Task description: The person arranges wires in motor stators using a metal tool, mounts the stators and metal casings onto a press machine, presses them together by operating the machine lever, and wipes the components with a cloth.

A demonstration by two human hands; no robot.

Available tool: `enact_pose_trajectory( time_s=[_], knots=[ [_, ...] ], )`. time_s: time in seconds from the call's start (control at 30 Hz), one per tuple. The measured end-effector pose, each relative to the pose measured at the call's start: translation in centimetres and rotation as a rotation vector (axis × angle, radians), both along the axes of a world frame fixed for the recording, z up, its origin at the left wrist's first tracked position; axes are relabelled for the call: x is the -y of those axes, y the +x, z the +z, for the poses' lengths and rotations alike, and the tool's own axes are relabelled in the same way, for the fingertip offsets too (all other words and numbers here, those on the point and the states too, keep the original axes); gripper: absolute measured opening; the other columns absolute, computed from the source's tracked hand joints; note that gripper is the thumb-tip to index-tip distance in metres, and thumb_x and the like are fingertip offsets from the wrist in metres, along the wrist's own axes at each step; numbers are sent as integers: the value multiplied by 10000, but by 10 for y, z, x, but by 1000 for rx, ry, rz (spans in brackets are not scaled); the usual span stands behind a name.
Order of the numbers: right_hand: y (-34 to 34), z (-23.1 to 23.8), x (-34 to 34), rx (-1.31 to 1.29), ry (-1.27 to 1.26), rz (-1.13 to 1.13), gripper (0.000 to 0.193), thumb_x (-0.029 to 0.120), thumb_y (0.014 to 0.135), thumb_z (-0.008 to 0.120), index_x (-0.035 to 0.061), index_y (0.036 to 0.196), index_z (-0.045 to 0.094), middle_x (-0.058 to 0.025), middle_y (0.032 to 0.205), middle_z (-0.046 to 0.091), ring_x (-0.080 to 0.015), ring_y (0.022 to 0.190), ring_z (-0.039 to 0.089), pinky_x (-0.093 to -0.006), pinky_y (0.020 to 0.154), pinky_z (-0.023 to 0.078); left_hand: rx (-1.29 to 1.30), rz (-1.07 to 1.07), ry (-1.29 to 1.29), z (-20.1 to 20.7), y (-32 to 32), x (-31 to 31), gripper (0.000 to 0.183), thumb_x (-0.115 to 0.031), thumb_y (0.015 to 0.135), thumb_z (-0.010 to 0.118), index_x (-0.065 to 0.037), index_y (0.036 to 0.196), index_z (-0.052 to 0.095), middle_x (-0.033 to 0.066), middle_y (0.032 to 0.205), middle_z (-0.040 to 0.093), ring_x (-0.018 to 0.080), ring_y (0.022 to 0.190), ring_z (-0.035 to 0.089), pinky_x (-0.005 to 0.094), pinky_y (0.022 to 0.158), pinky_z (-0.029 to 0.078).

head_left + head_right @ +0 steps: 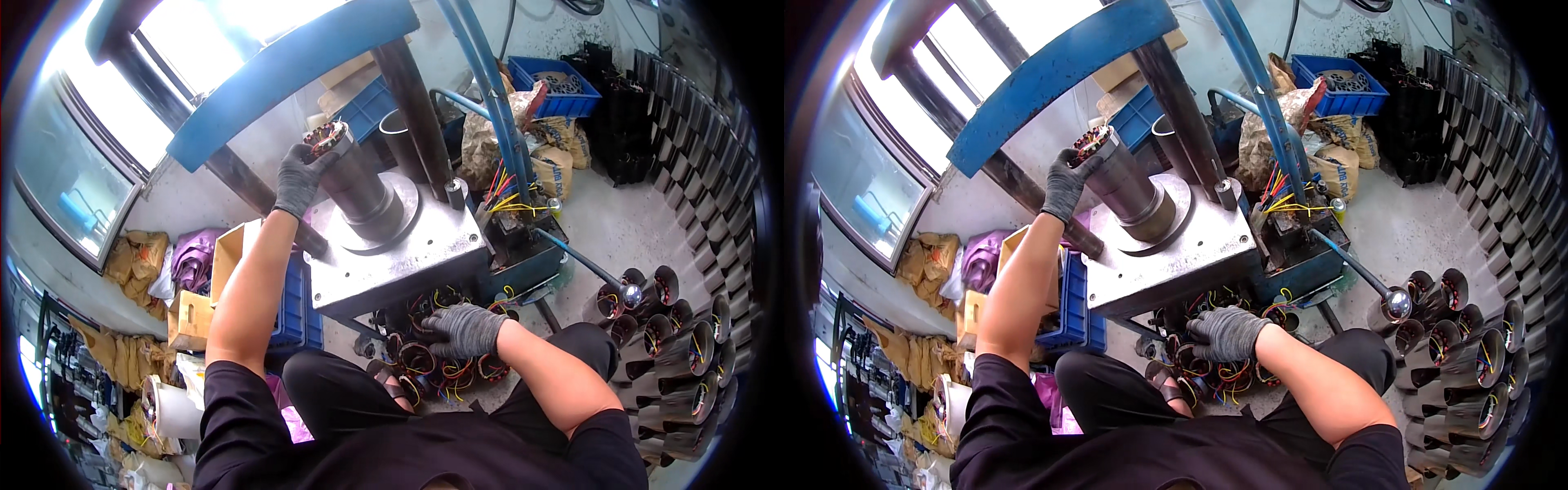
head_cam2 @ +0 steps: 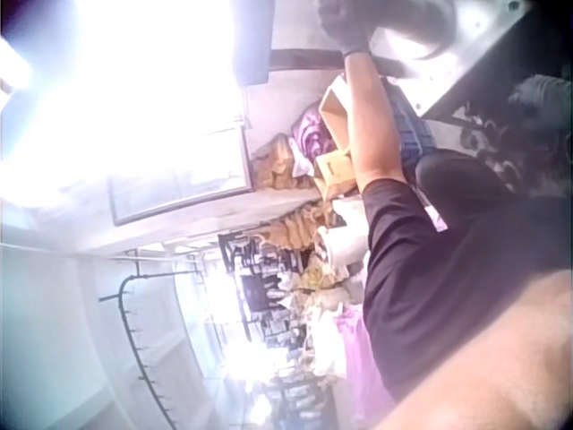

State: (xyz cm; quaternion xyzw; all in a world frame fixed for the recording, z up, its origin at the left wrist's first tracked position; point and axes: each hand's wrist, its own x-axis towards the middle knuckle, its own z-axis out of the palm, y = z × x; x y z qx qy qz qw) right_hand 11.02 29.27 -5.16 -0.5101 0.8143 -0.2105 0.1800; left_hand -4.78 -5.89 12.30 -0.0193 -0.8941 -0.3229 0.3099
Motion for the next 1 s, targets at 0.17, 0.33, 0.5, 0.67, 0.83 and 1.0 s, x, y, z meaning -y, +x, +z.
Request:
enact_pose_trajectory(
  time_s=[0.17, 0.33, 0.5, 0.67, 0.83, 1.0],
  knots=[
    [1, -2, 1, -16, -1, 23, 645, 517, 931, 646, 38, 1361, 589, -255, 1176, 650, -425, 1080, 652, -499, 957, 511, -22, 7, -38, -7, -8, -1, 565, -344, 738, 941, -5, 1069, 632, 147, 957, 743, 216, 892, 702, 332, 829, 562],
    [1, -2, 3, -12, 9, 43, 615, 504, 930, 652, 39, 1329, 603, -245, 1140, 660, -417, 1062, 660, -499, 932, 519, -36, 133, -43, -12, -12, -4, 574, -322, 713, 956, -3, 1066, 635, 166, 1007, 762, 235, 925, 730, 350, 827, 579],
    [6, 4, -3, -26, 15, 20, 577, 468, 914, 673, 50, 1307, 618, -217, 1138, 672, -401, 1068, 664, -492, 933, 523, -17, 46, -29, -3, 0, -20, 564, -306, 732, 943, 12, 1089, 643, 149, 1017, 738, 223, 944, 695, 341, 876, 557],
    [4, 1, -4, -91, -35, 26, 573, 447, 903, 683, 27, 1289, 626, -211, 1150, 682, -396, 1070, 665, -480, 942, 526, -156, -13, -212, -9, -4, 4, 591, -353, 735, 929, -16, 1126, 642, 189, 1209, 645, 315, 1138, 638, 416, 959, 531],
    [2, -1, -15, -150, -225, -20, 494, 288, 858, 742, 28, 1265, 639, -197, 1125, 690, -390, 1029, 664, -463, 911, 534, -65, 85, 128, -16, 58, 11, 671, -278, 855, 859, -85, 1408, 531, 147, 1298, 624, 275, 1095, 640, 344, 900, 556],
    [7, 31, -16, -173, -264, -58, 418, 122, 848, 686, 51, 1257, 638, -165, 1174, 679, -359, 1142, 625, -469, 1083, 430, 1, 128, 141, -103, 161, 102, 489, -278, 887, 815, -78, 1297, 639, 154, 1103, 720, 251, 1049, 685, 371, 933, 547]
  ],
)
